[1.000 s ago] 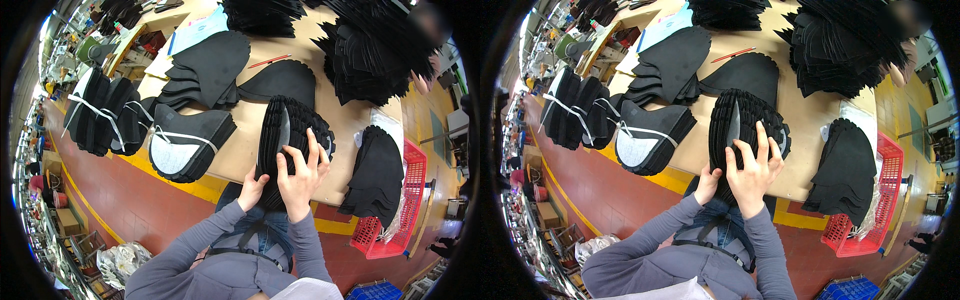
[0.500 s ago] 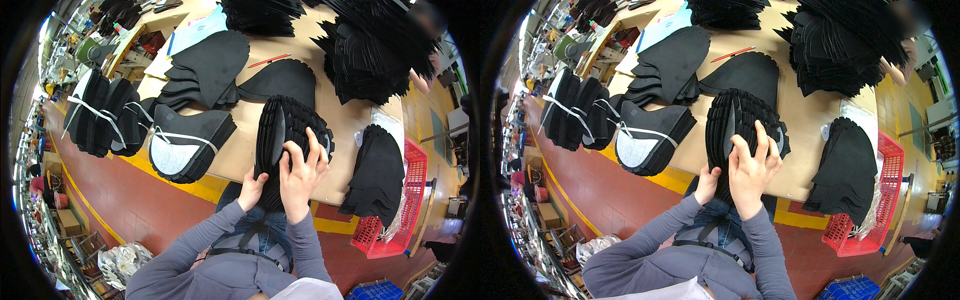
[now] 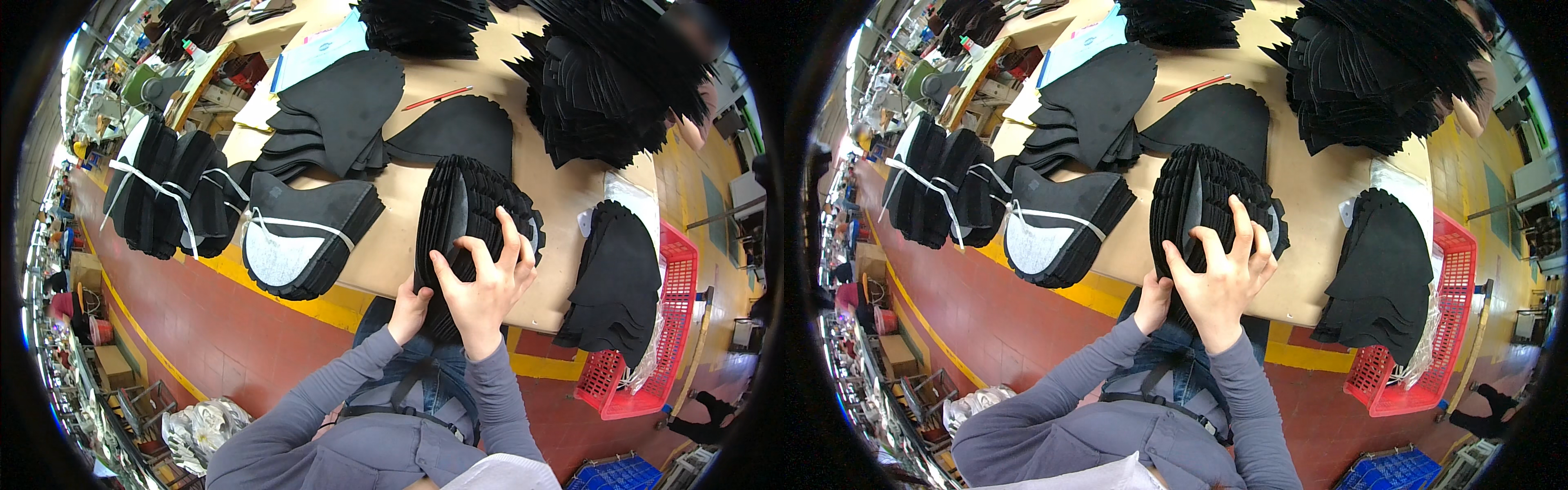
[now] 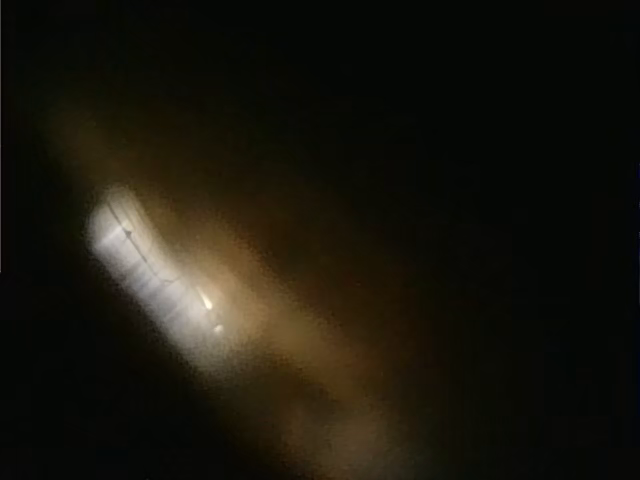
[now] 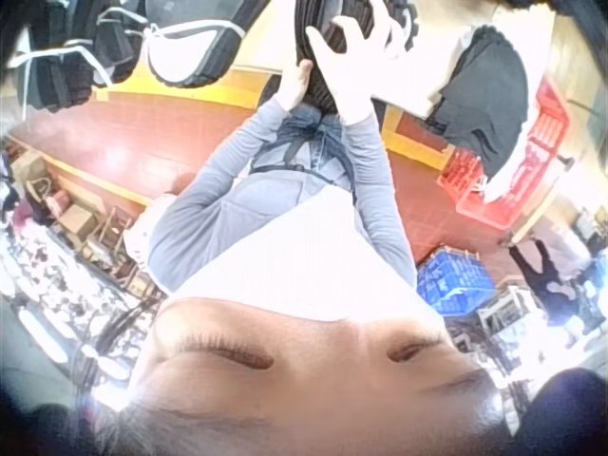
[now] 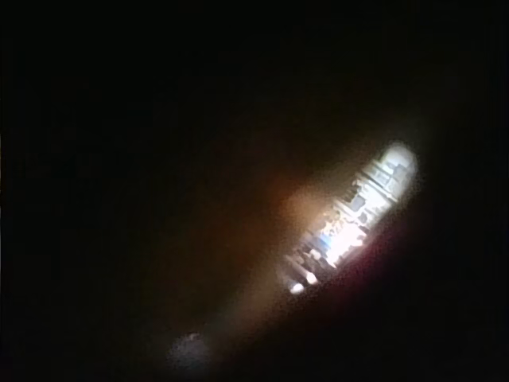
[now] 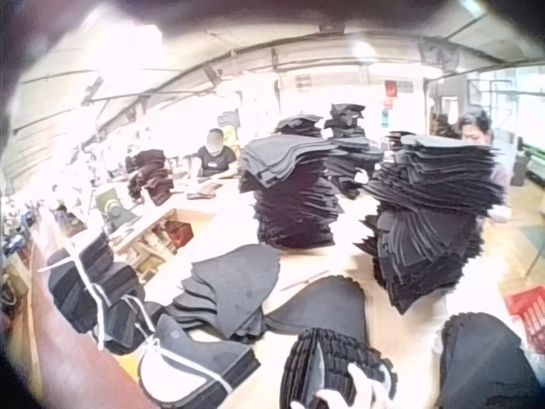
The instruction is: The person repeatedly picks up black fabric pieces from a table, aligns them into neat stacks, and occasionally ties bundles with white straps. The person also moves stacks between the table and a red basket while other workers are visible in the background.
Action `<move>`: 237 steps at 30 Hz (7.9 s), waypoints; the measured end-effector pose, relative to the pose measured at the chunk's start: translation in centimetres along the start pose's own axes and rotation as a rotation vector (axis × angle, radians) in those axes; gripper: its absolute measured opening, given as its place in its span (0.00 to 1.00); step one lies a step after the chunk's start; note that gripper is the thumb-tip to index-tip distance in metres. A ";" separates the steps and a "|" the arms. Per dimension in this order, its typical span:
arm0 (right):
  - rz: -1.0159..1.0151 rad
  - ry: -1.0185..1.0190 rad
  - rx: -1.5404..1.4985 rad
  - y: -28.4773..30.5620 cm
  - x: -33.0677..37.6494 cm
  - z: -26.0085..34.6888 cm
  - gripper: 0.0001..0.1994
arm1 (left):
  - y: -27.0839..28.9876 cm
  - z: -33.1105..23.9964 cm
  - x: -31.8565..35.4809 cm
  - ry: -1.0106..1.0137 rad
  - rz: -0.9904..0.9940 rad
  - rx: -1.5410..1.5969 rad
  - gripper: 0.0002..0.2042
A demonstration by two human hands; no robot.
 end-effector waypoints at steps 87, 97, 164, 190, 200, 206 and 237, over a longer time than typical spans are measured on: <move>0.145 0.006 -1.067 4.1 4.7 -13.8 0.65 | -6.6 -14.1 -6.7 -0.457 0.533 -0.973 0.40; 0.151 -0.112 -0.634 -3.2 6.0 -16.7 0.48 | 1.0 -4.7 -5.6 0.036 0.206 -0.488 0.37; 0.042 -0.552 -0.767 9.3 11.5 -19.0 0.14 | -12.9 -1.6 4.5 0.627 0.941 -0.224 0.14; 0.427 -0.329 -0.530 -4.5 10.1 -10.9 0.35 | 2.9 -11.4 -4.2 -0.144 -0.098 -0.933 0.12; 0.309 -0.436 -0.794 -5.0 8.0 -13.2 0.28 | 3.7 -10.8 -4.3 -0.138 -0.111 -0.872 0.10; 0.366 -0.326 -0.504 -4.9 6.6 -12.4 0.27 | 3.9 -10.7 -4.4 -0.157 -0.087 -0.852 0.09; 0.056 -0.545 -0.961 7.6 10.0 -25.1 0.22 | 6.1 -8.7 -5.4 0.068 -0.030 -0.818 0.22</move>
Point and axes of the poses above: each hand's wrist, its own x-axis away from the middle knuckle, its own y-axis out of the back of the hand, z = x × y, the point moved 10 cm from there along -x, towards the middle knuckle, and after that the axes turned 8 degrees about z, right-handed, at the moved point
